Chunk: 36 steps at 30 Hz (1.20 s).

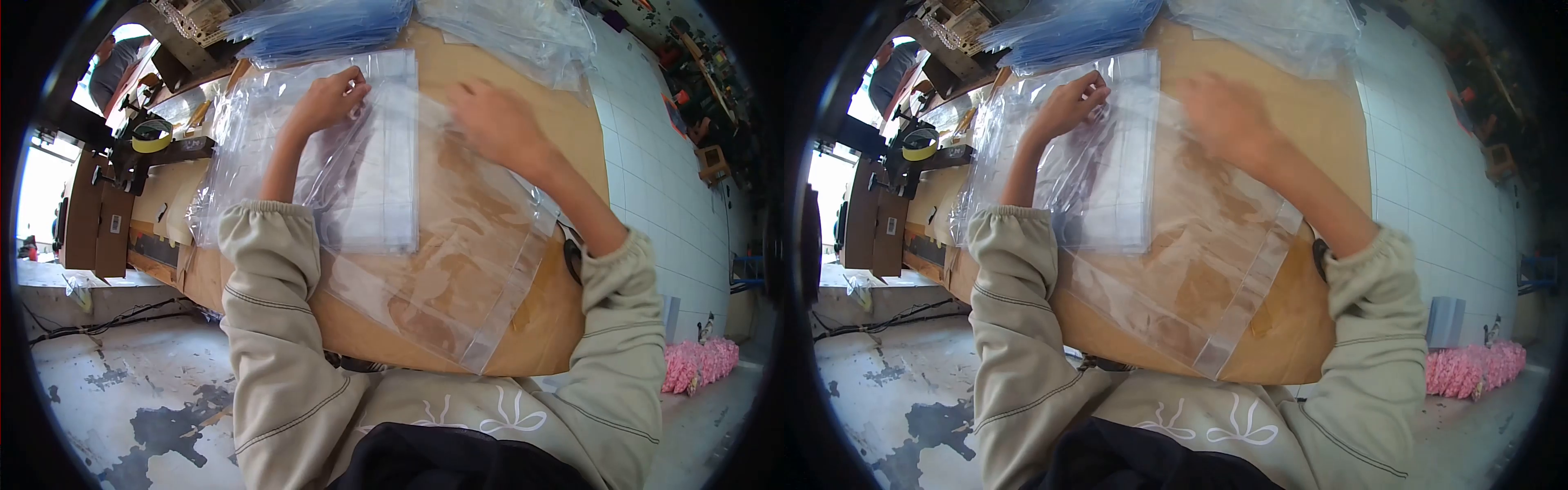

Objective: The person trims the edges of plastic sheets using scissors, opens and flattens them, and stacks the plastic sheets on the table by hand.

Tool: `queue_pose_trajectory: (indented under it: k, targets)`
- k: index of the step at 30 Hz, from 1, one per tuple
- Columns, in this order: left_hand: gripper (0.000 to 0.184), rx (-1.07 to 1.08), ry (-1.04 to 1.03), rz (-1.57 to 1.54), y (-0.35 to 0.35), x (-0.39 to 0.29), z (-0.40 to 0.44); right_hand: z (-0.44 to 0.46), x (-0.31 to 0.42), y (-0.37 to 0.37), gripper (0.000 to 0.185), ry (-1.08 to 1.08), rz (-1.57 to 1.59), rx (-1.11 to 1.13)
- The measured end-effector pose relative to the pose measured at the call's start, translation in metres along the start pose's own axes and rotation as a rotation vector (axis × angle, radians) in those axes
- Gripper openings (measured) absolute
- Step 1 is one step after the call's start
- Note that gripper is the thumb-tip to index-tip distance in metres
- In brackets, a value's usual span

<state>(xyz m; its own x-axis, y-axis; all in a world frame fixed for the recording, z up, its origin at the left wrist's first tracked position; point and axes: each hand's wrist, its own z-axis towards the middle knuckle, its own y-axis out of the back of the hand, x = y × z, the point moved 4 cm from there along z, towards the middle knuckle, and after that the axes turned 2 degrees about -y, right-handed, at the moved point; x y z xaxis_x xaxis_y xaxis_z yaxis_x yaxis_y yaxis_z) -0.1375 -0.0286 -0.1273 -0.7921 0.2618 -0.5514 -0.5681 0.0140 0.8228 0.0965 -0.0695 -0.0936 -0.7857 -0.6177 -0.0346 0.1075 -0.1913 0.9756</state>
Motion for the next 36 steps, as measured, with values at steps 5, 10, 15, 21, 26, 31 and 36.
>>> queue_pose_trajectory:
  k: [5,10,15,21,26,31,36]
  targets:
    - [0.022,-0.264,0.013,-0.031,-0.01,0.0,-0.007,0.034,0.041,-0.065,0.058,0.203,0.267,-0.236]
    - [0.024,-0.236,0.108,0.018,-0.012,0.004,-0.003,0.034,0.038,-0.068,0.065,0.136,0.202,-0.08]
    - [0.028,-0.108,0.174,0.167,0.03,-0.011,-0.049,0.034,0.036,-0.07,0.064,0.139,0.212,-0.05]
    - [0.026,-0.214,0.23,0.304,0.045,-0.028,-0.195,0.042,0.04,-0.062,0.05,0.153,0.231,-0.111]
    - [0.025,-0.402,0.169,0.277,0.032,-0.031,-0.213,0.093,0.043,-0.05,0.024,0.08,0.334,-0.01]
    - [0.023,-0.4,0.22,0.136,0.034,-0.033,-0.217,0.103,0.046,-0.051,0.018,0.072,0.366,0.043]
    - [0.029,-0.412,0.408,-0.414,0.029,-0.036,-0.22,0.106,0.036,-0.057,0.018,0.138,1.026,0.242]
